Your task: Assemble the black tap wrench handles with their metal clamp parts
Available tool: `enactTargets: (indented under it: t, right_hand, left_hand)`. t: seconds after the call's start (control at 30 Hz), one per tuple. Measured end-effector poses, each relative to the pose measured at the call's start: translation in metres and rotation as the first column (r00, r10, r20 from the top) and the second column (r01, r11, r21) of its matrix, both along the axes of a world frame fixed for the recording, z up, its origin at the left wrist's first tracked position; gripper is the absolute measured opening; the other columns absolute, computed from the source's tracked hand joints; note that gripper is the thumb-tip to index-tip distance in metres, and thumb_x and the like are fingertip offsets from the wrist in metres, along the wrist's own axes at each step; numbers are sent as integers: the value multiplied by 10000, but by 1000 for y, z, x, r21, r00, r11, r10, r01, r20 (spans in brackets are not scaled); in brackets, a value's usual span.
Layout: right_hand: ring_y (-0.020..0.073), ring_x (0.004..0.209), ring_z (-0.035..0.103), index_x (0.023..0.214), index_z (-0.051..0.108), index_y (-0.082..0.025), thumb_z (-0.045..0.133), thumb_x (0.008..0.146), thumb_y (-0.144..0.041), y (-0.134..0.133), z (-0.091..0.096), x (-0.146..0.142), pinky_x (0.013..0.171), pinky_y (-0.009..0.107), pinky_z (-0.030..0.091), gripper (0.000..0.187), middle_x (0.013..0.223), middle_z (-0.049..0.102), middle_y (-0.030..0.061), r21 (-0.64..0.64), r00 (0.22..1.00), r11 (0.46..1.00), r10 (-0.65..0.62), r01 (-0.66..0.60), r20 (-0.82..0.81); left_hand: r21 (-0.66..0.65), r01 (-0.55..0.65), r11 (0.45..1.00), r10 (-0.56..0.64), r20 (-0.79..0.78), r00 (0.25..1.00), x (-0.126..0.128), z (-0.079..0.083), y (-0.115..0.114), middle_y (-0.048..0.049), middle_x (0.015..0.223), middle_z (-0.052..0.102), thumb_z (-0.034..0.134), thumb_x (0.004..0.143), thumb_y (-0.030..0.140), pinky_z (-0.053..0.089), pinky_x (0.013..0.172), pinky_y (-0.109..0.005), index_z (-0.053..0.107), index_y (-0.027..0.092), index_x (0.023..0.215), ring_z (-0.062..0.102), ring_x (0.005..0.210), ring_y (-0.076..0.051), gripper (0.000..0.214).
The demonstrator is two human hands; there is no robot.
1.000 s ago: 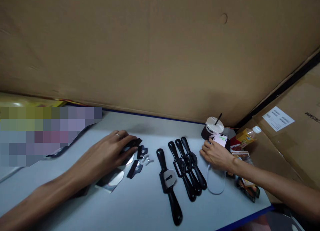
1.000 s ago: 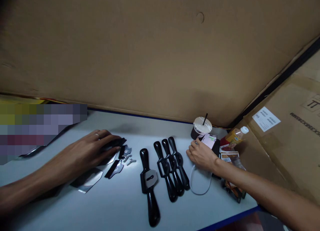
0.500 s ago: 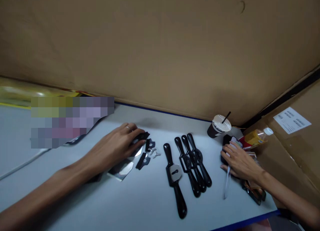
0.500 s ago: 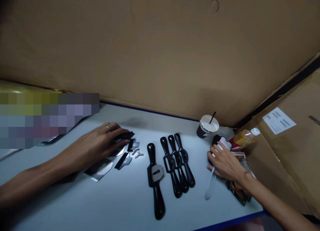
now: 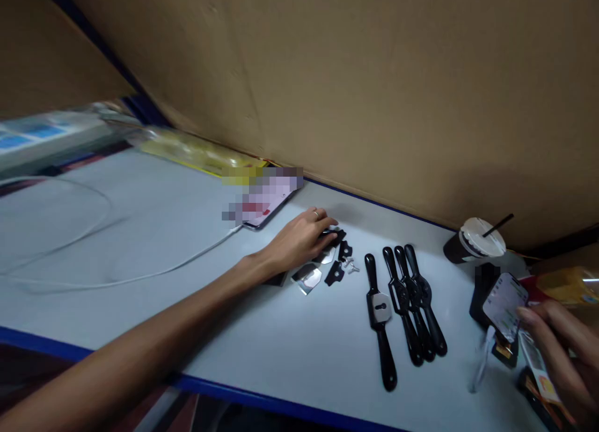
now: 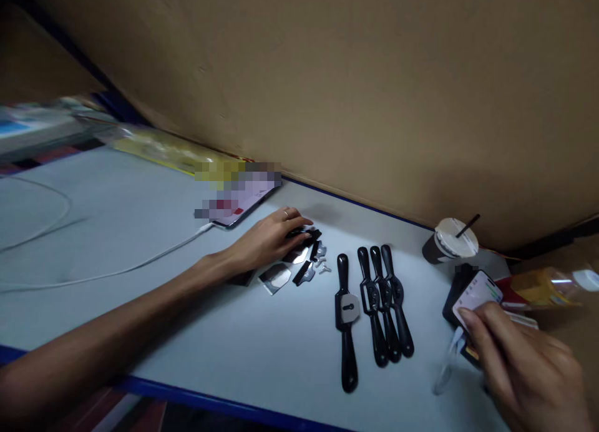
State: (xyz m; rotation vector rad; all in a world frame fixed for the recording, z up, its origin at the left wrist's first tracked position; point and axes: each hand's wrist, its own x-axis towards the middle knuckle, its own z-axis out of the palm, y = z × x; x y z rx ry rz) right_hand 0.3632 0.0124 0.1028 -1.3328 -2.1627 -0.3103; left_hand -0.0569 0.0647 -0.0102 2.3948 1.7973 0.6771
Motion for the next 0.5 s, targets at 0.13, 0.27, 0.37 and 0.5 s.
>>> enactTargets:
  t: [0.13,0.27,0.37,0.5]
  right_hand:
    - [51,333,324,600,441,-222,500,1043,-356,-21,-10,-65,395,212,283,466,440,350,-79,92,975,976,206,-199,-79]
    - [33,379,282,611,332,-219,562,1002,-228,-33,-56,-98,421,181,270,455,490,271,-102,0,943,974,217,-225,-252]
    - [28,386,304,632,338,-223,572,994,-219,-41,-92,-107,437,168,295,431,513,288,-106,-37,920,972,205,-230,-334]
    - [41,383,347,642,364,-230,554,1002,-210,-53,-123,-106,448,193,310,408,502,338,-98,11,915,981,186,-195,-358]
  left_hand:
    - [69,17,997,-18,21,1000,3,-5,-1,-112,1086,641,452,1022,346,514,935,-436,667,180,1200,572,1049,-263,325]
    - [116,7,993,-5,-13,1000,-8,-1,1,-109,1078,646,446,1024,336,512,928,-434,663,173,1215,580,1046,-267,332]
    - [150,-58,987,60,-4,998,-22,3,4,-107,1067,650,436,1025,339,512,906,-422,674,167,1190,592,1025,-261,337]
    - [142,-80,987,79,7,997,-29,5,4,-97,1058,655,463,1018,337,505,909,-408,688,181,1147,593,1019,-248,302]
